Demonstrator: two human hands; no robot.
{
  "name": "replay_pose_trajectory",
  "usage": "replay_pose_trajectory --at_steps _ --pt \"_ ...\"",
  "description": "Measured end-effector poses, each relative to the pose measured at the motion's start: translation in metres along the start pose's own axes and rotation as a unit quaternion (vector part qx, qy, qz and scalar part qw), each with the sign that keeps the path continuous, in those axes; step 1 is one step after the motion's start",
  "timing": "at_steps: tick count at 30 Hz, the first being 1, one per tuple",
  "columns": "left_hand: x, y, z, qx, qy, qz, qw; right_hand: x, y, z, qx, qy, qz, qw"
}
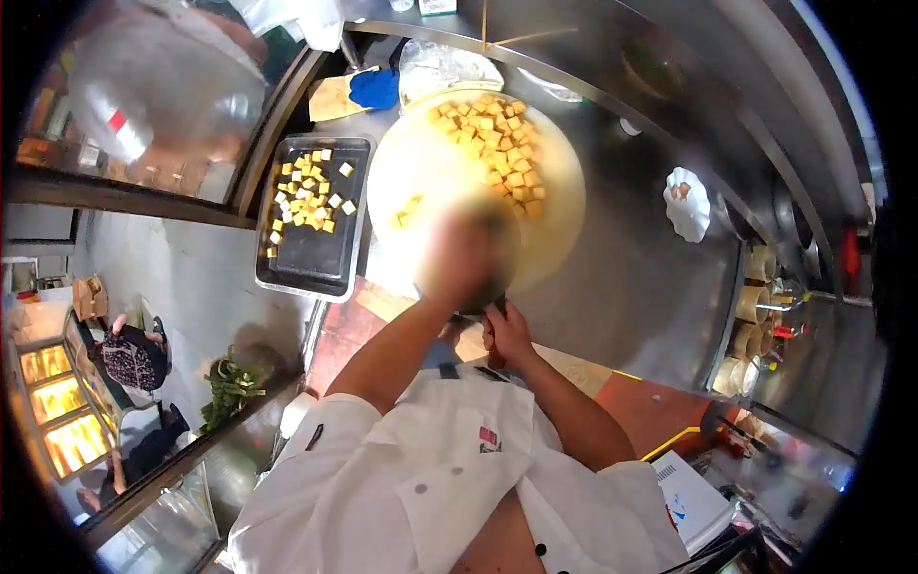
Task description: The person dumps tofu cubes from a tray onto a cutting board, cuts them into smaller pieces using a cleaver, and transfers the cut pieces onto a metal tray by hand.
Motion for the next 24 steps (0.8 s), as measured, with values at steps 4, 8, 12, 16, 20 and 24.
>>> replay_pose_trajectory --at_steps 4,8,12,16,20,24 --pt "-0.002 -0.023 0.004 -0.137 0.055 -0.09 0.985 -0.003 -0.021 0.014 -0.044 0.013 -0.004 0.999" --pt "0.001 -0.035 -0.014 -0.141 0.115 -0.105 0.978 -0.002 -0.036 0.029 -0.089 0.025 -0.009 0.996" --pt "0.011 -0.069 -0.076 -0.117 0.209 -0.144 0.96 0.009 -0.088 0.075 -0.246 -0.001 -0.059 0.967" --pt "-0.011 -0.178 -0.139 -0.084 0.284 -0.229 0.927 0.058 -0.123 0.151 -0.433 -0.037 -0.23 0.871" --pt "-0.048 -0.31 -0.171 -0.299 0.321 -0.399 0.805 0.09 -0.14 0.215 -0.488 -0.088 -0.267 0.826" --pt "-0.079 -0.34 -0.198 -0.514 0.355 -0.414 0.662 0.118 -0.113 0.189 -0.47 0.03 -0.386 0.794"
Point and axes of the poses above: each hand's wrist, its own x-axis towards the middle knuckle, its own z-axis out of the palm, y = z × x, the point moved 7 cm from there along x, towards the middle knuckle, and after that the axes turned 11 degrees about -x, right-handed, at the moved point
